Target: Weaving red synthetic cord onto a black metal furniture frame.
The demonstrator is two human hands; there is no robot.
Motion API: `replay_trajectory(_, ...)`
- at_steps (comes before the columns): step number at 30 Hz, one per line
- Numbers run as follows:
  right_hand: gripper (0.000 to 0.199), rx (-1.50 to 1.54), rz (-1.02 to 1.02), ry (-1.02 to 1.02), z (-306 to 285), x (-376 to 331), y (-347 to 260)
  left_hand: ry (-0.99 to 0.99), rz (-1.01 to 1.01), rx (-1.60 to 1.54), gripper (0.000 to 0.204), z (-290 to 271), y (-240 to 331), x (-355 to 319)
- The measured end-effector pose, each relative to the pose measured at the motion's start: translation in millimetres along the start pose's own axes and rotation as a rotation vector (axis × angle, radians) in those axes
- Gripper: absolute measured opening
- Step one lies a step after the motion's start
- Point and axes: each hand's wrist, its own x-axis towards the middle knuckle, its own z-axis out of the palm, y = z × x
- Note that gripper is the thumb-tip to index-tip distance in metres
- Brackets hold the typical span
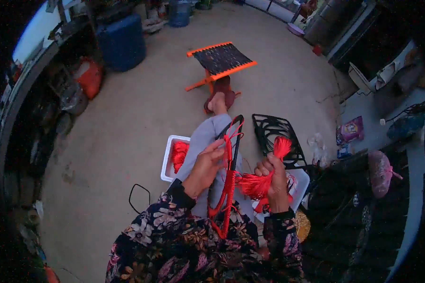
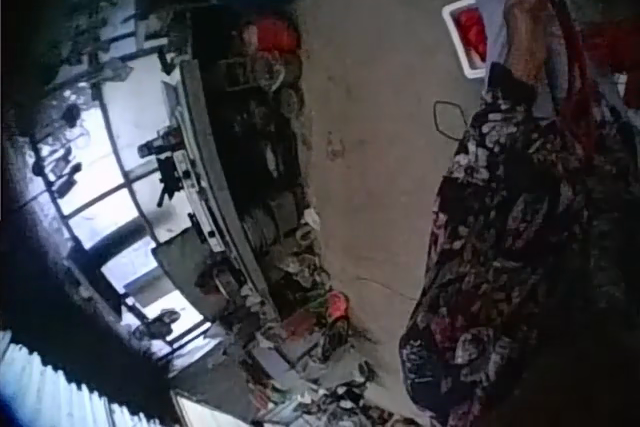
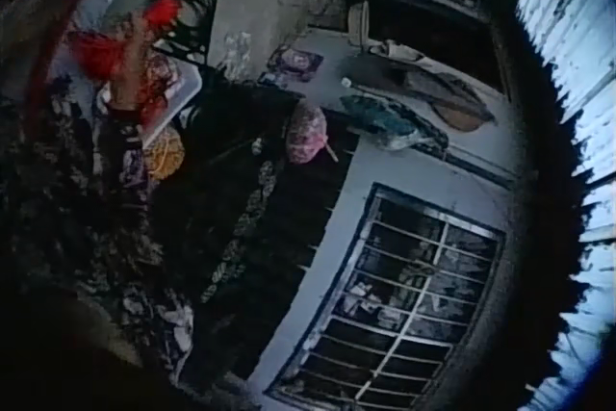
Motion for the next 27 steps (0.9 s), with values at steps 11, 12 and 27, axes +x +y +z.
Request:
replay_trajectory(11, 0.019, -0.103, 0.054, -0.085, 3, 1, 19, 0.02, -0.01, 0.072, 0.028, 5, 16, -7)
replay_trajectory(12, 0.021, -0.118, 0.059, -0.1, 7, -2, 18, 0.002, -0.011, 0.052, 0.027, 1, 18, -6)
replay_trajectory(27, 0.017, -0.071, 0.088, -0.123, 5, -12, 10, -0.108, 0.099, 0.396, 0.012, 28, 53, 11)
